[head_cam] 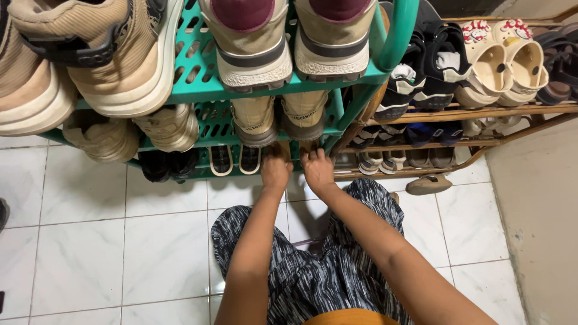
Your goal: The person organizes a shoe rack by picking up various shoes from the floor and shelves, inspecting them, and placing them back in an orderly fashion. The person handles sneakers, sandals, and slippers, moving them between the floor and the rack.
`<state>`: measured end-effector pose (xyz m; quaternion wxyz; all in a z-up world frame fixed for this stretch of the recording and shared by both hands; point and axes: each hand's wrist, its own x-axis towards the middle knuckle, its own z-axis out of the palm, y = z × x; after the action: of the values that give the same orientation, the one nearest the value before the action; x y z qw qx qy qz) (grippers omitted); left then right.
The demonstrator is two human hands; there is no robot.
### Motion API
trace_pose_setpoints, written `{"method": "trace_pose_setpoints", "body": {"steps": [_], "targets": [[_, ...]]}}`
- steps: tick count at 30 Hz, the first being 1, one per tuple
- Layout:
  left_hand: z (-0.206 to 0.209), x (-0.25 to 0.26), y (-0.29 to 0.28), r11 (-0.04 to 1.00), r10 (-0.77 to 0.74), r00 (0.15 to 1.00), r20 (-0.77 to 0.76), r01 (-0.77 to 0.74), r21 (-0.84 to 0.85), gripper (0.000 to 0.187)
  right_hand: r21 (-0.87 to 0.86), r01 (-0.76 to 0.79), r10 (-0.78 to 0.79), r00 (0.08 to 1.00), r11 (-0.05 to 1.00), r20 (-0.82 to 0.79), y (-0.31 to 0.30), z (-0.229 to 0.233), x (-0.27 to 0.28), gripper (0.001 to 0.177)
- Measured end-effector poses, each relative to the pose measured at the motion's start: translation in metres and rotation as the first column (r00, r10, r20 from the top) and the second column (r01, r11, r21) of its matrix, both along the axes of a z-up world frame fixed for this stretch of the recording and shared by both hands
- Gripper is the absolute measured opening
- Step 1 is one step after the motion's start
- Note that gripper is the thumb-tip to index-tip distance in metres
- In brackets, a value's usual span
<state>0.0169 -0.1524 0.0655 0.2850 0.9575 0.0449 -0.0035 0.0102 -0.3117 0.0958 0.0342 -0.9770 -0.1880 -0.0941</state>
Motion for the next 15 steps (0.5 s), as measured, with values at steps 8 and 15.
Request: {"method": "trace_pose_setpoints", "body": {"steps": [8, 15], "targets": [[0.008, 0.005, -0.014, 0.968, -0.125, 0.985, 0.120, 0.095, 0.232, 0.087, 0.065, 0.030, -0.024, 0.996, 0.997, -0.088, -0.005, -0.028, 0.009, 0.035], [-0.022, 0.039, -0.012, 0.966, -0.157, 0.984, -0.080, 0.170, 0.196, 0.078, 0.092, 0.011, -0.014, 0.999, 0.996, 0.030, -0.003, -0.011, 0.006, 0.041]]}}
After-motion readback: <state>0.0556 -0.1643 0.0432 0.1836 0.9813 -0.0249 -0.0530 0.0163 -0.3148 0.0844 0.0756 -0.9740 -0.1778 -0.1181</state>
